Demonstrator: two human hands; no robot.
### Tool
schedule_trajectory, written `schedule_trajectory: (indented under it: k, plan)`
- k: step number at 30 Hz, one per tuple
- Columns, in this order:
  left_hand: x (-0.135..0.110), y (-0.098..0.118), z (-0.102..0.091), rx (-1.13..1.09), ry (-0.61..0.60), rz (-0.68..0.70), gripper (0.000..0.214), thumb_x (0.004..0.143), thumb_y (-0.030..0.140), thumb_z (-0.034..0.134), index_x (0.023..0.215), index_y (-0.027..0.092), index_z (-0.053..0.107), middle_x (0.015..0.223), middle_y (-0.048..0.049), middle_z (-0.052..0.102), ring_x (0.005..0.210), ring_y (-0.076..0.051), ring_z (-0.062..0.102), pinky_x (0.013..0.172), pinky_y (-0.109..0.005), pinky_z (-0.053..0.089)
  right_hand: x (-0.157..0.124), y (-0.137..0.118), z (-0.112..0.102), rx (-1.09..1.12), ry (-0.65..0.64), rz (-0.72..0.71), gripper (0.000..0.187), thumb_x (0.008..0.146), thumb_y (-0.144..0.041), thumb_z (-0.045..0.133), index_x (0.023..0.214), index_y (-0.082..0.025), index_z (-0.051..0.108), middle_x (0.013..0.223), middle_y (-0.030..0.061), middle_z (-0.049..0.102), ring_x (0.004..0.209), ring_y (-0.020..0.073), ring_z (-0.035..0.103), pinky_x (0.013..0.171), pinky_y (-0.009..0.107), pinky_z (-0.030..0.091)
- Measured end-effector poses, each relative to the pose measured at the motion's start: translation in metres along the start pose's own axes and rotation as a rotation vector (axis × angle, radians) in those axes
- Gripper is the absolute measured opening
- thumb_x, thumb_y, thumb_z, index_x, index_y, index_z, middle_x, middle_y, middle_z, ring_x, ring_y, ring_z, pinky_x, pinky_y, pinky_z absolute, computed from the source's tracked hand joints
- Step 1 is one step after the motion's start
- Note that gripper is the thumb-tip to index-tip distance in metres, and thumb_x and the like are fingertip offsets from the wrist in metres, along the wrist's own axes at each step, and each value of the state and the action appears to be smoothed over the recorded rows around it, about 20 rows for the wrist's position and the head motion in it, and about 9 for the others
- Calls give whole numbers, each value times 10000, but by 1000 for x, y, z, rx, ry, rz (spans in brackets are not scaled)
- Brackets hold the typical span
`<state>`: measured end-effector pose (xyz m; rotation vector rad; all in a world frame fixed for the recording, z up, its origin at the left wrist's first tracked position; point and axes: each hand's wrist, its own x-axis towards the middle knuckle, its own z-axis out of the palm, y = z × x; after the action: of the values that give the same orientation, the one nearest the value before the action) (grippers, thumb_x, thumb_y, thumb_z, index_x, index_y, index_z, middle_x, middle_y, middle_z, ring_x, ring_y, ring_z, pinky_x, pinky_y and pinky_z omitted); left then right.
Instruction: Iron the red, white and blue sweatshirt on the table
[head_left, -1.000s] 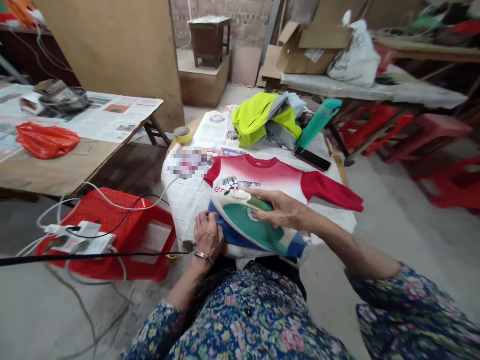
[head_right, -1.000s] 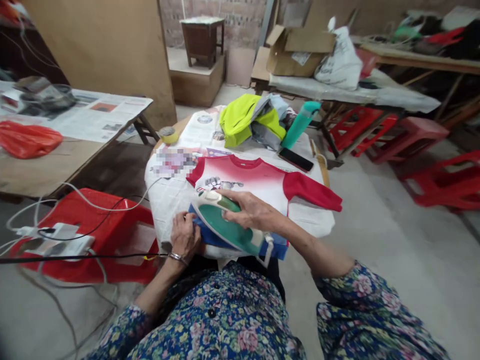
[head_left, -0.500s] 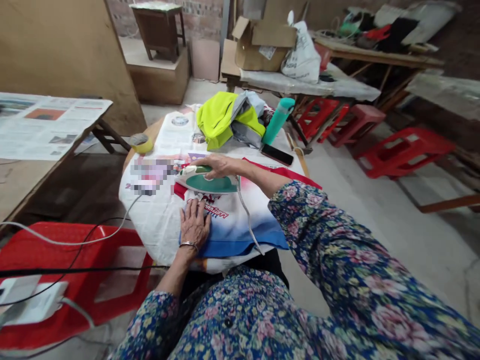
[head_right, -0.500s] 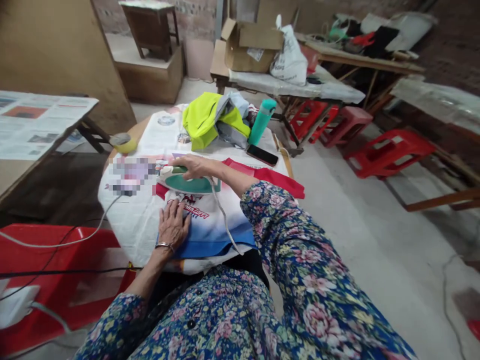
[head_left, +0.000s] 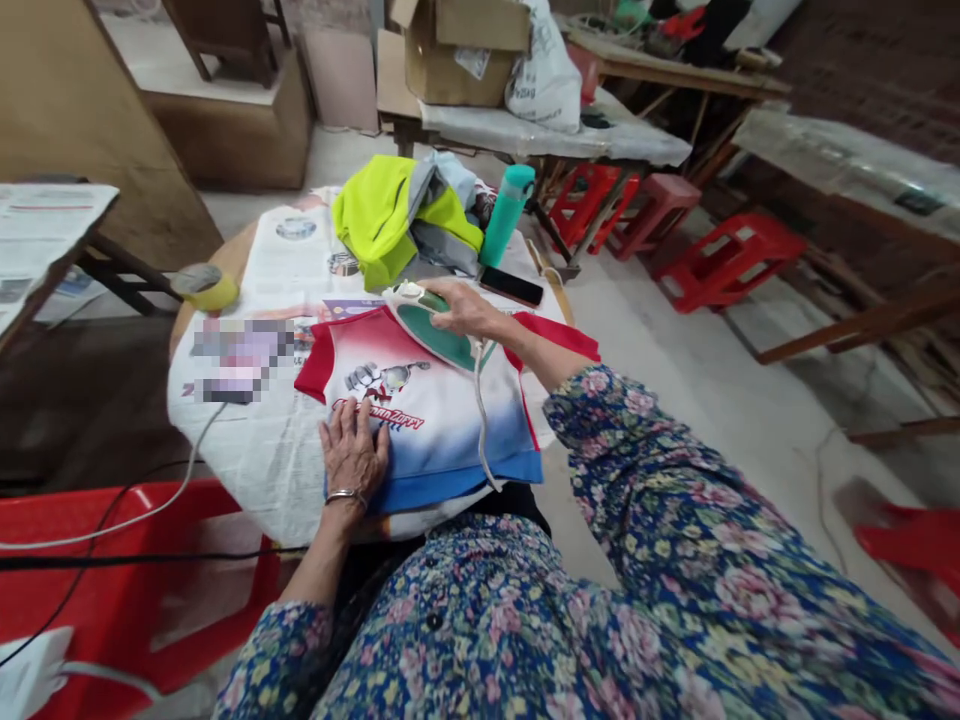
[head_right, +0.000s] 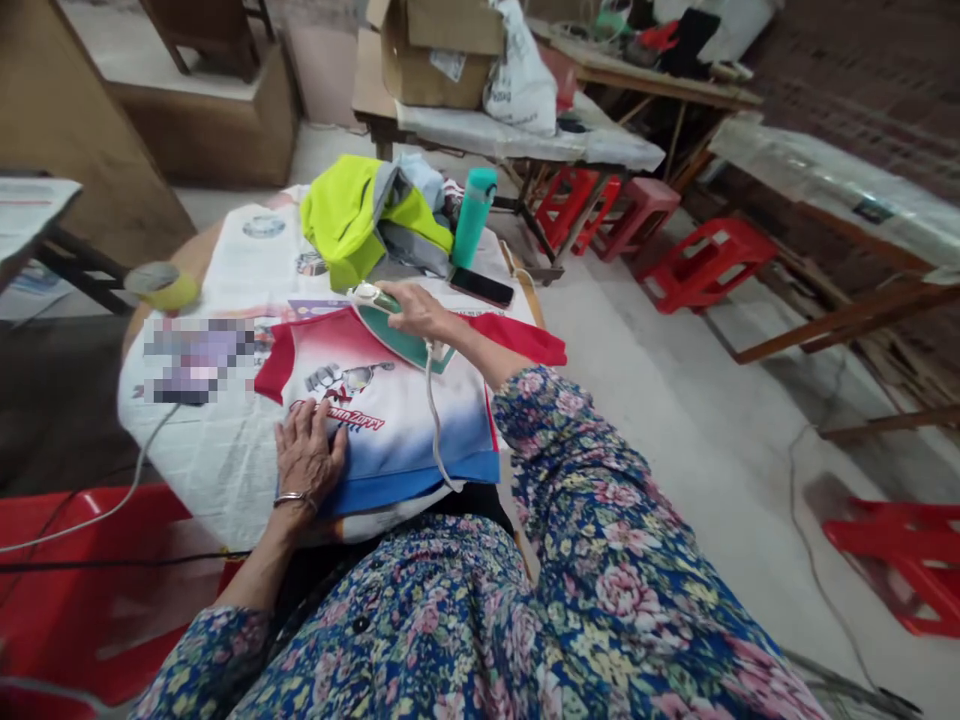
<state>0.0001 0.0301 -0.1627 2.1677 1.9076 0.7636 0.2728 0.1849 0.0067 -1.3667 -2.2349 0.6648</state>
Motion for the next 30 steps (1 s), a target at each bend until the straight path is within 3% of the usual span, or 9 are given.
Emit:
schedule_trajectory:
  k: [3,9,12,15,19,23,27,30]
  plan:
    - [2,2,-3,-5,-26,-19,620,1043,411,541,1589,140,653,1706,-251,558,1634,-432,458,1398,-739,205,-54,-9,4,94,16,41,746,806,-170,631,1550,-158,689,1325,98,798,1205,315,729,1030,417,591]
    - [6,2,-12,-12,-41,-28,639,1066,441,512,1618,136,615,1710,-248,555,1660,-417,423,1407,-720,196,-170,-38,32,174,-86,196,761,907,-160,693,1662,-213,622,1334,106,834,1002,243,780,926,375,627]
    - [8,3,-17,-9,-52,-17,653,1077,462,498,1623,120,606,1724,-266,532,1656,-425,430,1407,-708,219,-208,-41,38,213,-87,302,735,942,-196,715,1671,-222,627,1441,124,803,1088,254,797,953,377,643]
    - [9,6,-20,-10,-44,-6,655,1071,458,510,1633,133,598,1722,-264,535,1646,-427,443,1409,-709,219,-229,-29,27,206,-12,395,754,913,-180,724,1661,-239,644,1502,118,775,1175,276,793,1040,424,638]
    - [8,8,-21,-7,-24,-6,654,1069,463,507,1616,119,612,1714,-272,540,1636,-430,458,1410,-701,220,-236,-7,-1,74,166,489,759,863,-129,691,1609,-266,695,1459,91,796,1272,314,759,1143,482,590]
    - [7,7,-19,-7,-29,-5,662,1074,467,488,1610,99,610,1723,-286,521,1641,-437,450,1403,-712,229,-223,2,-22,-88,240,576,741,858,-141,667,1589,-252,708,1240,105,850,1117,351,776,1044,496,618]
    - [8,4,-16,-12,-32,-9,650,1069,450,500,1607,105,615,1715,-286,531,1641,-438,448,1395,-730,231,-187,0,-29,-113,268,490,729,873,-166,659,1600,-226,683,1281,122,829,1137,352,758,1055,497,600]
    - [8,3,-15,-12,-22,-11,646,1060,450,516,1599,109,625,1706,-286,542,1633,-441,460,1390,-737,235,-147,-2,-24,-64,173,372,733,870,-142,641,1602,-186,662,1332,115,814,1146,325,748,1075,466,582]
